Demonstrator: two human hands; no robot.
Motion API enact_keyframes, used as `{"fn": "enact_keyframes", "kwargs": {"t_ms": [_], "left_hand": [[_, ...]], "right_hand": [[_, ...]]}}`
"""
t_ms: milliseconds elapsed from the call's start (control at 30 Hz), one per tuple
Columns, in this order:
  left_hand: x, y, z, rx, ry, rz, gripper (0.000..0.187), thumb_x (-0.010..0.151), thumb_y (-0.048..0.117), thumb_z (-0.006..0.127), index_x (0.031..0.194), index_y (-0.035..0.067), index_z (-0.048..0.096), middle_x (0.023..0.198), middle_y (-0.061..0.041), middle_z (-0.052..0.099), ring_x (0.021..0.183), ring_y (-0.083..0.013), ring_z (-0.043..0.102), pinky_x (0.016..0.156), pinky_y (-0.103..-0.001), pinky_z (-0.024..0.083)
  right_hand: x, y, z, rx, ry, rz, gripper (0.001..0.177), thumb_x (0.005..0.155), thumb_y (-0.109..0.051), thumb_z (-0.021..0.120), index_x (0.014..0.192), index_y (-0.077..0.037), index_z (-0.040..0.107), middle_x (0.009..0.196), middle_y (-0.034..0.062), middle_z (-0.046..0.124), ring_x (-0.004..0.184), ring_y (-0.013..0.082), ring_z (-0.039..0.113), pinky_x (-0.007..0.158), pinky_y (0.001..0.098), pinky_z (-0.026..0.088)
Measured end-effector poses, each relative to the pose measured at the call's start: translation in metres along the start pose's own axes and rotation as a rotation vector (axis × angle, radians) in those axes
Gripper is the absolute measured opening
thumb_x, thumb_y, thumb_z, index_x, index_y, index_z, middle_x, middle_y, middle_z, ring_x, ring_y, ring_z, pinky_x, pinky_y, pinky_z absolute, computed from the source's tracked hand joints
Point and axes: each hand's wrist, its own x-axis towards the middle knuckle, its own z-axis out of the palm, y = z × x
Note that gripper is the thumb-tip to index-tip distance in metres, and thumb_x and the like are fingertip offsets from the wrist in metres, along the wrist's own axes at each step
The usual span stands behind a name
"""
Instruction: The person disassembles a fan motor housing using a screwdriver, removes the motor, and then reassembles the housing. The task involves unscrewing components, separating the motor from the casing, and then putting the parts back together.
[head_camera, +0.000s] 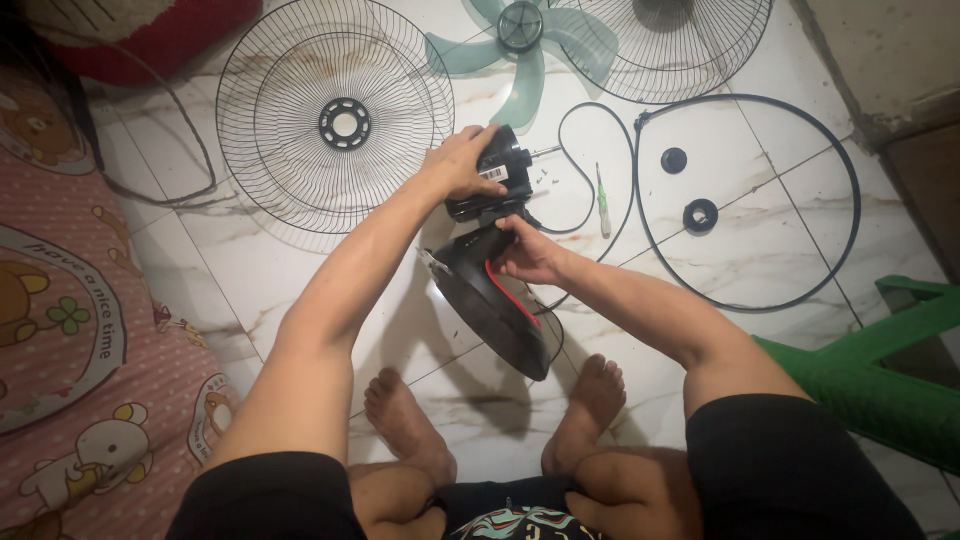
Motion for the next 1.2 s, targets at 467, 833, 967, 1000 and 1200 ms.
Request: {"fn": "enact_keyframes", "kwargs": {"t_ms": [467,833,967,1000,1200], "left_hand": [[0.021,0.005,0.014,0.084,-0.003,0.086,0.114,0.069,0.049,0.09,0.16,0.024,0.025,0.161,-0.007,0.033,0.149,-0.0294,0.032,0.116,-0.066,0.027],[0.037,-0.003,0.021,0.143,0.008,0.159,0.114,0.068,0.044,0.092,0.159,0.021,0.026,0.159,-0.008,0.035,0.147,-0.0316,0.033,0.115,-0.065,0.028],[0.041,-0.004,0.022,0.127,-0.004,0.15,0.114,0.069,0.041,0.091,0.159,0.021,0.026,0.161,-0.006,0.036,0.149,-0.031,0.033,0.116,-0.065,0.028],[0.041,-0.005,0.021,0.116,-0.015,0.144,0.114,0.069,0.041,0.091,0.159,0.021,0.026,0.162,-0.005,0.036,0.15,-0.0297,0.034,0.117,-0.064,0.028],[0.045,-0.007,0.021,0.118,-0.007,0.152,0.113,0.07,0.041,0.091,0.16,0.021,0.025,0.164,-0.007,0.032,0.151,-0.033,0.029,0.118,-0.065,0.025]], "right_hand": [[0.014,-0.001,-0.018,-0.017,0.086,-0.087,0.031,0.095,-0.028,0.065,0.115,-0.004,0.065,0.108,0.0124,0.073,0.097,0.0279,0.072,0.083,0.0345,0.058],[0.035,-0.001,-0.032,0.039,0.15,-0.084,0.034,0.095,-0.026,0.062,0.12,-0.003,0.063,0.115,0.0131,0.073,0.107,0.0273,0.071,0.098,0.0356,0.056],[0.04,-0.001,-0.033,0.04,0.144,-0.101,0.035,0.096,-0.026,0.064,0.119,-0.001,0.062,0.115,0.0141,0.072,0.107,0.0279,0.07,0.101,0.0368,0.054],[0.041,-0.001,-0.033,0.042,0.149,-0.111,0.034,0.095,-0.025,0.064,0.119,-0.001,0.062,0.115,0.0138,0.072,0.108,0.0277,0.07,0.102,0.0372,0.054],[0.042,0.0,-0.035,0.048,0.182,-0.132,0.031,0.095,-0.026,0.065,0.116,-0.003,0.062,0.113,0.012,0.072,0.108,0.0244,0.07,0.104,0.0375,0.054]]}}
